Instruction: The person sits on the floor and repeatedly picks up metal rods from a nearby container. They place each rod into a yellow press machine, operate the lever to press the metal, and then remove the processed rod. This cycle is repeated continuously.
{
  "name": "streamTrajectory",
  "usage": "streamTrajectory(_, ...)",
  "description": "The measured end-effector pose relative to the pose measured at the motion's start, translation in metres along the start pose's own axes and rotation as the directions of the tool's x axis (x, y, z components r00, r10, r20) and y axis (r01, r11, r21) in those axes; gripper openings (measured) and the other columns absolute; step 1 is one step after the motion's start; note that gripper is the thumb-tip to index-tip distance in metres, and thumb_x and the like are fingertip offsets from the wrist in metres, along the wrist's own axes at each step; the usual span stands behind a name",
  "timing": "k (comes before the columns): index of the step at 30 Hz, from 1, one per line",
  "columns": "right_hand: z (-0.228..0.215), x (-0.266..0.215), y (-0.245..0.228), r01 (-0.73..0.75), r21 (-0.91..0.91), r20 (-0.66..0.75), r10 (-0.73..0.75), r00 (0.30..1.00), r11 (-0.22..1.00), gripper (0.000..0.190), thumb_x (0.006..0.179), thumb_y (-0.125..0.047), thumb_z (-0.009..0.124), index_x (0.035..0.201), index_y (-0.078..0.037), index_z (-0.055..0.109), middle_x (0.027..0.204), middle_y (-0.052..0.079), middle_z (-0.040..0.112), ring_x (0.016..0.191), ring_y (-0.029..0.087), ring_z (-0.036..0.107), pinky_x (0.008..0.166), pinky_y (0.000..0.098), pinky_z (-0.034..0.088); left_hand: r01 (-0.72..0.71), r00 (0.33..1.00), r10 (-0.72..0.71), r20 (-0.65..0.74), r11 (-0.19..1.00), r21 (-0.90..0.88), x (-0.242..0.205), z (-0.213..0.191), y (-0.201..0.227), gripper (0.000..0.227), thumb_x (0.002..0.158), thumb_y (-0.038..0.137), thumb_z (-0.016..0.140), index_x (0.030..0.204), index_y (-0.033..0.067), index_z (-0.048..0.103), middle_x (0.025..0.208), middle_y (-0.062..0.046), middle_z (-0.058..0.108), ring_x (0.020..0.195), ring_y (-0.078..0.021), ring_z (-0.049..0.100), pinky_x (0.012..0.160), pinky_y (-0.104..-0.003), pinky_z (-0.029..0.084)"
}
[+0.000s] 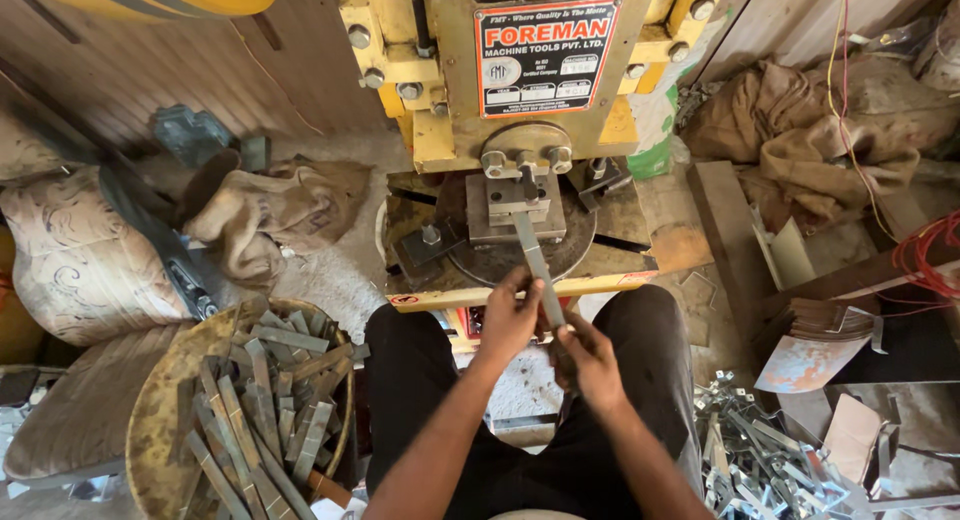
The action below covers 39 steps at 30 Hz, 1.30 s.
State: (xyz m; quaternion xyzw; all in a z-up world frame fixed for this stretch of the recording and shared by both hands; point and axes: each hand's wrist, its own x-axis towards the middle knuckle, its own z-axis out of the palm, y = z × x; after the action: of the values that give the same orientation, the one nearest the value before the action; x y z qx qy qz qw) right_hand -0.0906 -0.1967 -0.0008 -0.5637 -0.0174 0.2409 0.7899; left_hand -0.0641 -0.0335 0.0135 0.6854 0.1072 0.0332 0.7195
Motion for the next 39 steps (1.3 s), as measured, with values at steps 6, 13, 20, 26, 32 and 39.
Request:
streamTrajectory(6,0.051,-0.022,-0.023,0.052,-0.012,0.118,-0.050,0.992,0.999,0.070,0.100,-0.012,0.051,0.162,-0.009,0.018,0.095,0.016,0.069,0.067,0.023,0.072,0.061,0.0378,0.064,-0.161,0.975,0.177,-0.131,0.979,0.122,0.050,-0.021,-0.006,0.023,0.104,0.021,0.064,0.111,-0.0006,0.067,0.081,-0.006,0.065,0.071,-0.0137,0.057,0.066,-0.031,0.048)
streamTrajectory(13,0.057,-0.016,-0.035,0.012,0.042,0.072,-0.015,0.997,0.999,0.069,0.100,-0.010,0.050,0.162,-0.008,0.021,0.091,0.017,0.068,0.064,0.025,0.072,0.059,0.0391,0.064,-0.178,0.976,0.179,-0.121,0.984,0.019,0.071,-0.023,-0.009,0.022,0.098,0.016,0.066,0.113,-0.0001,0.065,0.082,-0.005,0.066,0.073,-0.0122,0.057,0.066,-0.031,0.048)
streamTrajectory(20,0.054,-0.013,-0.034,0.000,0.067,0.056,-0.004,0.998,0.998,0.069,0.099,-0.009,0.051,0.163,-0.007,0.024,0.090,0.016,0.068,0.061,0.023,0.069,0.054,0.0361,0.060,-0.165,0.977,0.157,-0.144,0.986,-0.038,0.068,-0.020,-0.007,0.020,0.098,0.015,0.067,0.109,-0.0019,0.067,0.082,-0.003,0.066,0.073,-0.0103,0.056,0.065,-0.029,0.047)
streamTrajectory(26,0.056,-0.014,-0.038,-0.013,0.025,0.018,0.013,1.000,1.000,0.067,0.100,-0.008,0.049,0.163,-0.007,0.025,0.091,0.016,0.068,0.061,0.022,0.068,0.054,0.0339,0.059,-0.166,0.974,0.164,-0.157,0.986,0.000,0.070,-0.019,-0.003,0.021,0.097,0.015,0.068,0.109,-0.0020,0.067,0.078,-0.002,0.064,0.071,-0.0100,0.054,0.063,-0.030,0.046)
streamTrajectory(32,0.060,-0.018,-0.045,0.044,0.151,0.076,-0.056,0.995,0.988,0.065,0.100,-0.011,0.050,0.161,-0.004,0.030,0.085,0.017,0.067,0.059,0.023,0.069,0.052,0.0359,0.059,-0.211,0.961,0.211,-0.178,0.977,0.022,0.073,-0.019,-0.010,0.024,0.098,0.015,0.070,0.113,-0.0027,0.066,0.082,-0.003,0.066,0.075,-0.0108,0.056,0.067,-0.031,0.048)
streamTrajectory(39,0.064,-0.012,-0.061,-0.025,-0.040,0.028,0.026,0.999,0.999,0.060,0.098,-0.016,0.051,0.155,-0.008,0.035,0.090,0.015,0.072,0.063,0.023,0.070,0.055,0.0348,0.060,-0.216,0.928,0.265,-0.263,0.955,0.203,0.058,-0.020,0.022,0.027,0.093,0.019,0.076,0.105,-0.0001,0.060,0.081,-0.011,0.066,0.071,-0.0228,0.063,0.067,-0.035,0.051)
